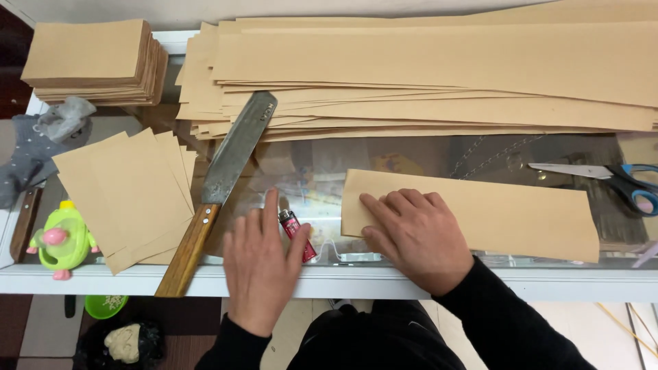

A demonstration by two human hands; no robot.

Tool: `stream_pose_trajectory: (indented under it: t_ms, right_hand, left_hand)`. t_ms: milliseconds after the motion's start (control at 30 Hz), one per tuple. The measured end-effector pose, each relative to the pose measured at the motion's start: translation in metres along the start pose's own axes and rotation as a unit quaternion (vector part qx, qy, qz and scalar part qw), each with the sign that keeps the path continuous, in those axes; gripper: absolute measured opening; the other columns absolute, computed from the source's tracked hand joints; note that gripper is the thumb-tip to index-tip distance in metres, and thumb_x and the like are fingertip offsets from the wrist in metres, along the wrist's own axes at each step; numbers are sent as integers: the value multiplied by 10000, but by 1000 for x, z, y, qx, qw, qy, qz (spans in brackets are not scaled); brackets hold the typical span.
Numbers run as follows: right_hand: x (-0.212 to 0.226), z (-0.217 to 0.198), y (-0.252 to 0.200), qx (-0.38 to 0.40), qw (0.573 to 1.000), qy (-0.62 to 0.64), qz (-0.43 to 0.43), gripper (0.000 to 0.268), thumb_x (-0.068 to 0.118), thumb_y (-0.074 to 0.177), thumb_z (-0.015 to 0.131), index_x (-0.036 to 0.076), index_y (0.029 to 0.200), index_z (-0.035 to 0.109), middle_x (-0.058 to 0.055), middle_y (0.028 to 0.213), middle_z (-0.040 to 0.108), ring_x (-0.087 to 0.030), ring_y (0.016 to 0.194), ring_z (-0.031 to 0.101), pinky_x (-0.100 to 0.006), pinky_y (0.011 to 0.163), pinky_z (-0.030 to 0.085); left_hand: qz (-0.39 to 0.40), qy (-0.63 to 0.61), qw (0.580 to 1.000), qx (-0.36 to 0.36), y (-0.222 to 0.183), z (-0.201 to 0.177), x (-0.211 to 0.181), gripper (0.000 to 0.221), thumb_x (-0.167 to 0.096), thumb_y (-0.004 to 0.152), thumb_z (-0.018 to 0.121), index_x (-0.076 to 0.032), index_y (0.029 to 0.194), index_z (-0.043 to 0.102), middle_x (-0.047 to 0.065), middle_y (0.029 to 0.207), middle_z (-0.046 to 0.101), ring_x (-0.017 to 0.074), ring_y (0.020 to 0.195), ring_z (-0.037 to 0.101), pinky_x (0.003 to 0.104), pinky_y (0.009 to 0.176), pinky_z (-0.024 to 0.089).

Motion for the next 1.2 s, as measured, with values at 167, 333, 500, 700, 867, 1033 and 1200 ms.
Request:
stream_pose_trajectory:
  t_ms: [167, 333, 500, 700, 867, 1033, 1200]
  right_hand:
    - [5, 9, 0, 28, 999, -27, -6, 644, 616, 1090, 586, 157, 1528, 697, -78, 1148, 706, -275, 997, 671, -432, 884, 489]
    - [2, 15, 2, 41, 998, -41, -16, 674, 664, 1087, 558, 186, 1549, 673, -80, 1111, 667, -278, 934, 634, -431, 853, 479]
    - [4, 9, -3, 17, 999, -32, -36, 631, 657, 1041, 639, 185, 1458, 687, -92, 1133, 634, -304, 1013, 598, -454, 836, 480]
    - [1, 14, -3, 53, 998, -27, -25, 660, 665, 1037, 655, 172, 1475, 691, -105, 1134, 661, -307, 1069, 618, -466, 833, 501]
    - [4, 10, -2, 13, 999, -37, -24, 659, 640, 999, 709, 168, 1459, 712, -98, 1147, 642, -303, 1079, 609, -450, 810, 487]
    - [4, 6, -2, 2, 1000, -26, -12, 635, 614, 972, 751, 165, 1421, 730, -97, 1160, 641, -303, 1111, 609, -445, 810, 484]
    - [4, 6, -1, 11, 999, -28, -13, 602, 578, 981, 746, 149, 1402, 737, -94, 1155, 648, -298, 1107, 609, -439, 819, 494]
  left_hand:
    - [-40, -124, 991, 37, 4, 6, -24, 756, -244, 1031, 716, 60, 1683, 483, 130, 1024, 705, 250, 854, 665, 412, 767, 591]
    - [-62, -159, 985, 36, 13, -11, -27, 308, -126, 981, 758, -44, 1276, 799, 132, 1054, 727, 315, 893, 748, 499, 781, 624]
    - [-30, -407, 913, 7, 34, -46, -43, 363, -149, 966, 783, -30, 1309, 772, 80, 1074, 895, 183, 880, 838, 309, 709, 654]
    - [32, -393, 919, -1, 48, -42, -61, 286, -167, 1006, 778, -135, 1290, 779, 25, 1116, 768, 163, 893, 675, 279, 659, 537]
    - [72, -393, 917, 0, 53, -36, -66, 269, -53, 949, 776, -81, 1216, 755, 38, 1049, 852, 189, 805, 799, 330, 714, 612]
    - [131, -285, 949, -35, 64, -38, -76, 213, -58, 978, 761, -107, 1178, 705, 37, 947, 813, 248, 702, 722, 415, 672, 543]
    - [141, -266, 952, -48, 86, -26, -77, 185, -114, 1024, 761, -101, 1196, 693, 28, 899, 817, 237, 690, 750, 414, 626, 538]
Point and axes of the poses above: each hand's wrist, its own y-axis towards the middle knuckle, its own z-axis out of the palm, x = y × z, the point moved 7 cm from there along y, towards the middle knuckle
